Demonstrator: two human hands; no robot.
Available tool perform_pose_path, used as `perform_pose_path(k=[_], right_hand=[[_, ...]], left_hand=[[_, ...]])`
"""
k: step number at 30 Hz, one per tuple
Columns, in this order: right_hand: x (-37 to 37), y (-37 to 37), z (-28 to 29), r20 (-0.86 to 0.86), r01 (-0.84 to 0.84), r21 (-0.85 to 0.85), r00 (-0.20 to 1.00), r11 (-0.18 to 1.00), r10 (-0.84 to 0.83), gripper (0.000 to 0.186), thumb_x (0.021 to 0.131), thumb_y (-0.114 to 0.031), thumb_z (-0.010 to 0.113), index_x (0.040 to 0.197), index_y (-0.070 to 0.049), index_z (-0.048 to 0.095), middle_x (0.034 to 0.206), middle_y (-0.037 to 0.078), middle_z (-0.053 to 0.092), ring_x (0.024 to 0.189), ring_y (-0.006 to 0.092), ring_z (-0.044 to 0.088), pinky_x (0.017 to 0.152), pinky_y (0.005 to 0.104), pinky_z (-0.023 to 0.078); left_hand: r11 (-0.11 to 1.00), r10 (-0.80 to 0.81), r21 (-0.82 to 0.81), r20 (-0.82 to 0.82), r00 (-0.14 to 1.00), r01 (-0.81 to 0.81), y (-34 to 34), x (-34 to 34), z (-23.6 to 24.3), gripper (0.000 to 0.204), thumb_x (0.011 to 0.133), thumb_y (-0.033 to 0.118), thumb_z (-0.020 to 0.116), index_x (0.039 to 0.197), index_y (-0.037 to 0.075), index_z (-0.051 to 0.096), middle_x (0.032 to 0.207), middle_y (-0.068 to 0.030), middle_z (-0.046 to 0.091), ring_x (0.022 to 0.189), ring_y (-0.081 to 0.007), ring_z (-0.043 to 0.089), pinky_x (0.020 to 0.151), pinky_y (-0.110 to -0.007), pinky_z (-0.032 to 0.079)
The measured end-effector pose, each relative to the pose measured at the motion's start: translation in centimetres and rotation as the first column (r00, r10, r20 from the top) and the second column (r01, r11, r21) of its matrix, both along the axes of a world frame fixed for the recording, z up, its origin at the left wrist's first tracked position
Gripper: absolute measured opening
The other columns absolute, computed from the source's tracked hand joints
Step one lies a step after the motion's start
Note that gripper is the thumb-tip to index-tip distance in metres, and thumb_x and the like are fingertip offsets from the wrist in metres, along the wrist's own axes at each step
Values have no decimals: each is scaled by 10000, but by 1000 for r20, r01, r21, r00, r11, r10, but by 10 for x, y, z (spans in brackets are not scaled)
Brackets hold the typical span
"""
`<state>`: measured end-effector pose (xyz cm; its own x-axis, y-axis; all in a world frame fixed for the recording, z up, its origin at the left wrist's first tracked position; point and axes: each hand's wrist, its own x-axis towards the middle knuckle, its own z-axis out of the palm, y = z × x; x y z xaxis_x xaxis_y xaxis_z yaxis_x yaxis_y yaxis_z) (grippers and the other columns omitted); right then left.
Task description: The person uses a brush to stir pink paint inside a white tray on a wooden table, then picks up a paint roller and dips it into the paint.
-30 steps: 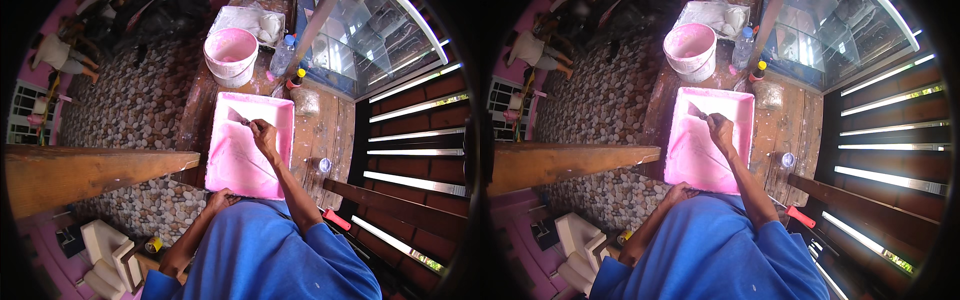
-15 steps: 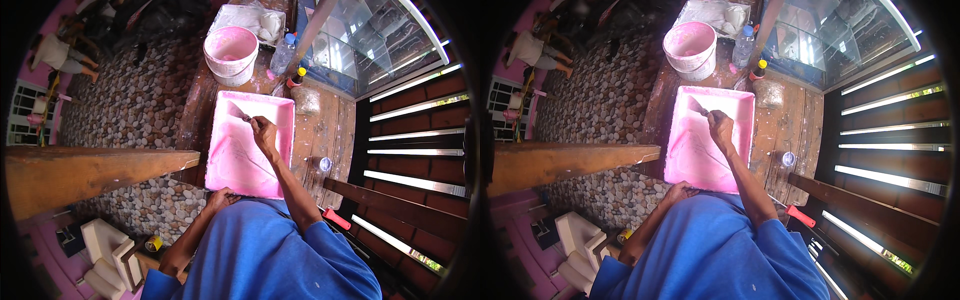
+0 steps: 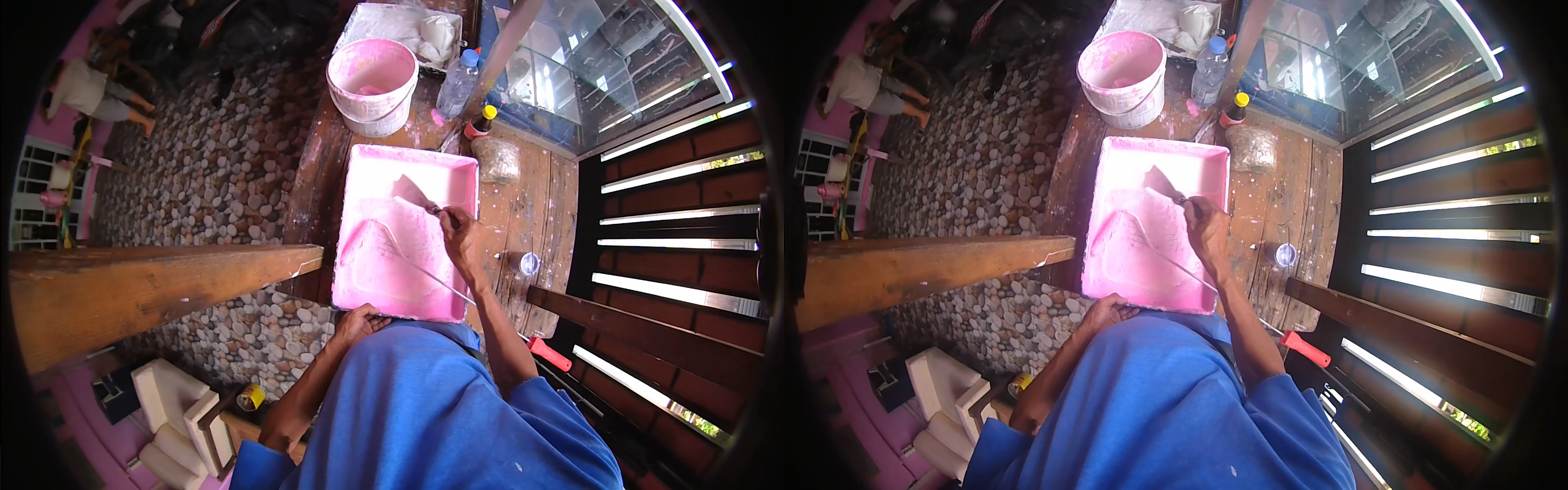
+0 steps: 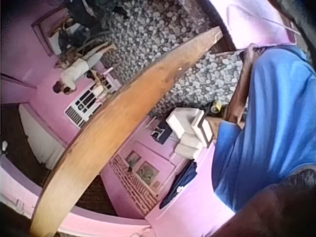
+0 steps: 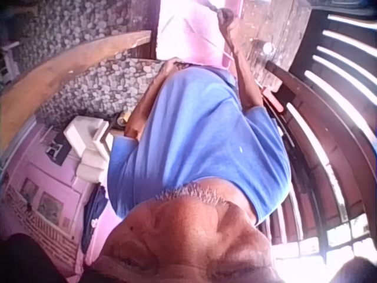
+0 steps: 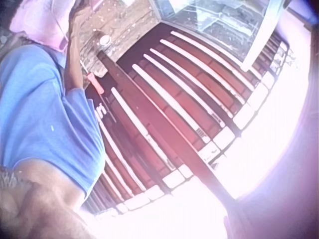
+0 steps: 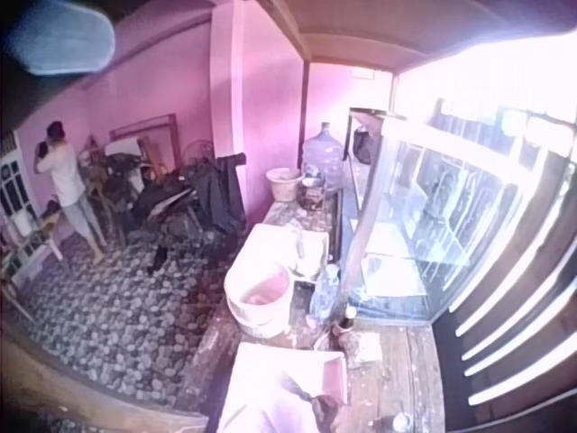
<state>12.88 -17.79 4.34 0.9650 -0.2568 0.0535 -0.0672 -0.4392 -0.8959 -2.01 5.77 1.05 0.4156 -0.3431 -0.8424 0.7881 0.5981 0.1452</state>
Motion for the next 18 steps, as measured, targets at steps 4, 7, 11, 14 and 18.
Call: perform_pose_path(k=[4,7,11,14,18], right_hand=[[-6,-36,22,147,56,-192,989,980,-28,129,820,-104,607,878,7,634,658,86,572,521,127,507,483,268,404],[-8,-49,28,197,62,-393,980,917,19,127,812,-99,597,883,2,628,730,162,603,562,240,583,539,334,460],[-12,-52,10,226,124,-584,974,802,14,153,825,-130,587,886,4,627,717,160,600,569,256,580,544,355,458],[-12,-37,9,104,166,-337,985,927,-139,164,830,-136,584,890,11,627,710,158,606,580,226,575,546,354,450],[-9,-27,-4,-151,128,-20,980,992,-129,186,833,-146,588,888,25,635,696,164,623,609,186,591,564,329,459]], left_hand=[[1000,18,3,-15,1000,-18,1,-1,-2,71,790,38,535,853,8,550,941,-102,580,915,-224,564,889,-372,473],[1000,26,-1,-14,1000,-26,2,-1,0,64,788,36,537,845,8,548,936,-103,578,909,-226,564,888,-375,473],[999,32,1,-3,999,-32,1,0,1,48,785,28,538,828,9,547,920,-104,575,906,-231,564,885,-379,475],[999,34,-4,7,999,-34,1,1,4,36,785,23,537,816,8,547,910,-105,573,901,-232,564,880,-380,481],[999,34,8,-2,999,-34,1,0,2,41,786,19,533,823,6,546,915,-106,571,895,-231,564,876,-379,483]])
